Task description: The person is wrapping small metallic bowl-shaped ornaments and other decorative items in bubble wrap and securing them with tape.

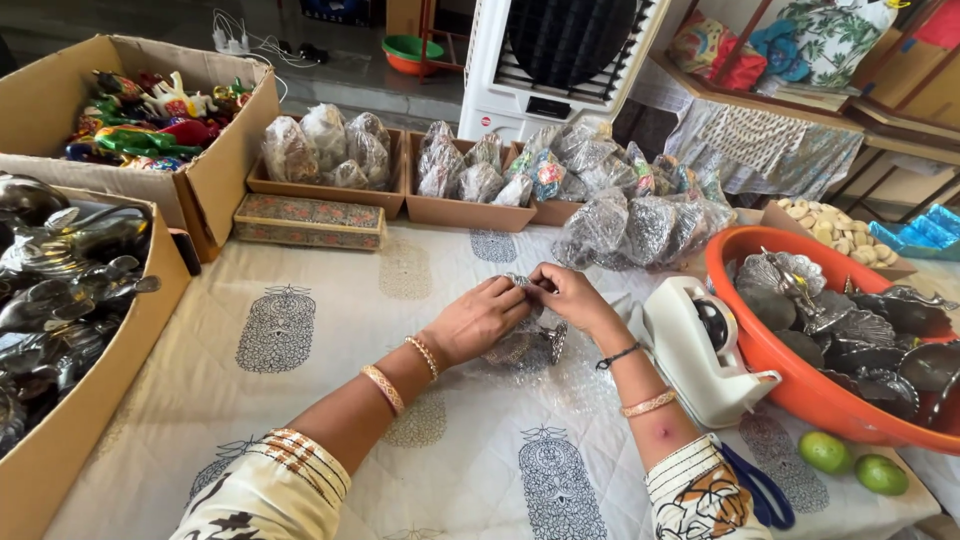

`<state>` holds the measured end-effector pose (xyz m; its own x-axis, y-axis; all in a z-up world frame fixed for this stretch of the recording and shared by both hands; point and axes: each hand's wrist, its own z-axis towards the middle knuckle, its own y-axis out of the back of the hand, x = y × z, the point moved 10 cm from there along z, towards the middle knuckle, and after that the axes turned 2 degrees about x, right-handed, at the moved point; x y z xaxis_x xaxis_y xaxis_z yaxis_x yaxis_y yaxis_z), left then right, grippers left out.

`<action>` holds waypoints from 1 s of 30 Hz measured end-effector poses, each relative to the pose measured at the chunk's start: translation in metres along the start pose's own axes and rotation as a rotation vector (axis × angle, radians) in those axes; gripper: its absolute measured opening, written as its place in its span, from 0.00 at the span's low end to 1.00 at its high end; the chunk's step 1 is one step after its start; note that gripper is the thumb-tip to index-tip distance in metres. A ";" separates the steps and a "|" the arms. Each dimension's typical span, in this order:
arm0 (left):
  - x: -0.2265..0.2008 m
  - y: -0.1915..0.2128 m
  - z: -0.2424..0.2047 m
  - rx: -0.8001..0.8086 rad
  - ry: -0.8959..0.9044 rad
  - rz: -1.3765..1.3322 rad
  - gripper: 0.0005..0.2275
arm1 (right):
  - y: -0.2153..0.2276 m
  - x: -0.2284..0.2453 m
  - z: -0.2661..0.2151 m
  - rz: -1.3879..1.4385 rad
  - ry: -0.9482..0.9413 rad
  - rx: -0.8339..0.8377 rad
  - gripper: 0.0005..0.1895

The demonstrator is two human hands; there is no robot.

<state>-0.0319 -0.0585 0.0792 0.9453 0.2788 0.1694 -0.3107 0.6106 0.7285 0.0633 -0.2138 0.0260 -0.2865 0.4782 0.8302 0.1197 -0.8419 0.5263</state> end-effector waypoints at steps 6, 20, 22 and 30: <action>0.004 -0.004 0.002 0.039 0.009 -0.008 0.10 | 0.000 0.023 -0.007 -0.210 0.068 -0.152 0.08; 0.020 0.002 0.008 -0.016 0.091 -0.215 0.19 | -0.007 0.107 -0.044 -0.483 0.295 -0.268 0.24; 0.027 -0.007 0.005 0.012 0.132 -0.250 0.21 | -0.015 0.117 -0.047 -0.578 0.401 -0.251 0.24; 0.094 -0.016 -0.012 -0.079 0.380 -0.621 0.14 | -0.025 0.111 -0.044 -0.470 0.348 -0.117 0.20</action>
<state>0.0612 -0.0333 0.0756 0.8541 0.0929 -0.5117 0.2514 0.7875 0.5626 -0.0136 -0.1501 0.0971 -0.5801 0.7130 0.3939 -0.1955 -0.5913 0.7824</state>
